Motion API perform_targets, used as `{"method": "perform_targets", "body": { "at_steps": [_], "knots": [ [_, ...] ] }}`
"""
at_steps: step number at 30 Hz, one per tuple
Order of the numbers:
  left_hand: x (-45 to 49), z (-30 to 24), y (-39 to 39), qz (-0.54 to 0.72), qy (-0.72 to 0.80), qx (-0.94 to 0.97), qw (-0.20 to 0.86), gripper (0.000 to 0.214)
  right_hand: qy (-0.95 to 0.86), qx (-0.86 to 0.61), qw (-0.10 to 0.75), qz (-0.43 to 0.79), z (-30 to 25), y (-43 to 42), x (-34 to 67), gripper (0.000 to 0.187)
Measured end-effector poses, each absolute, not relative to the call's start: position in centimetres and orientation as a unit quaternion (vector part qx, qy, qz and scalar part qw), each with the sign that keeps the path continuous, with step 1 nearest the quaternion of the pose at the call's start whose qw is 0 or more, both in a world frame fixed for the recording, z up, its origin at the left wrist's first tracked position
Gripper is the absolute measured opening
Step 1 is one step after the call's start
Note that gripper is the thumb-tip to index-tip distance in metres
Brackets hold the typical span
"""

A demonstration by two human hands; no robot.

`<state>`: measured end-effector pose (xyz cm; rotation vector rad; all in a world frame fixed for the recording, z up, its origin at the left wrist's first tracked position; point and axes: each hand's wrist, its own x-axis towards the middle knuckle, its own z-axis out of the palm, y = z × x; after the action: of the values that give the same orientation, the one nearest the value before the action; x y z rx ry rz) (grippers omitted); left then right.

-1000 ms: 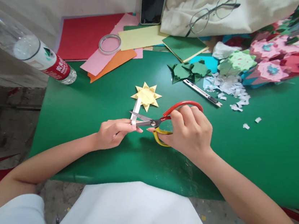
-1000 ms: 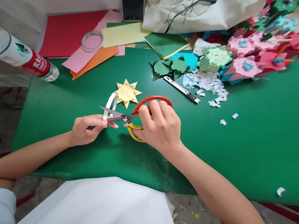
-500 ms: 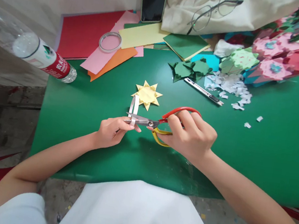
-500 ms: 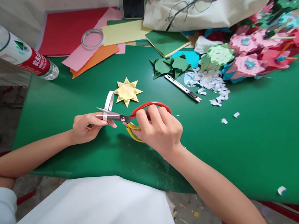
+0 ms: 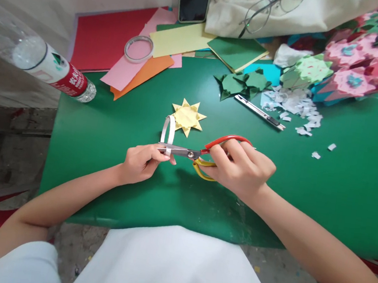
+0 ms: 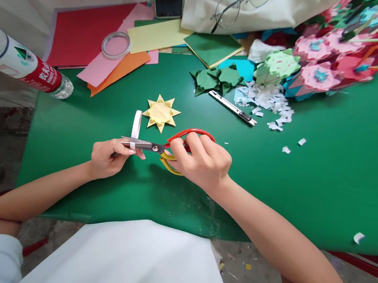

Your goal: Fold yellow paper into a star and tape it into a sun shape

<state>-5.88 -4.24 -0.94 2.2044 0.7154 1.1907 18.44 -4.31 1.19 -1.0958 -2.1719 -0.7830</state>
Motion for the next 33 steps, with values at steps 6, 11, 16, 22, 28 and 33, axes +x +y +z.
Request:
{"method": "perform_targets", "body": {
  "at_steps": [6,11,16,22,28,33],
  "knots": [
    [-6.1,-1.1,-4.1,0.441,0.279,0.813,0.26,0.021,-0.837,-0.427,0.255,-0.229,1.0,-4.3,18.7,0.033],
    [-6.2,-1.3,-4.2,0.418,0.244,0.84,0.245,0.022,-0.805,-0.544,0.186,-0.144,1.0,-3.1,19.9,0.04],
    [-6.8,-1.7,-3.6,0.407,0.343,0.832,0.153,0.019,-0.727,-0.675,0.119,-0.041,1.1,-0.4,21.9,0.049],
    [-7.5,-1.9,-1.7,0.409,0.466,0.783,0.058,0.016,-0.71,-0.701,0.061,0.035,0.6,0.5,22.5,0.041],
    [-7.6,-1.7,-1.1,0.353,0.493,0.792,0.067,0.022,-0.752,-0.65,0.091,0.059,0.9,0.4,22.5,0.035],
    [-7.6,-1.8,-1.1,0.332,0.479,0.81,0.063,0.024,-0.779,-0.616,0.12,0.013,0.9,0.9,23.2,0.04]
  ]
}}
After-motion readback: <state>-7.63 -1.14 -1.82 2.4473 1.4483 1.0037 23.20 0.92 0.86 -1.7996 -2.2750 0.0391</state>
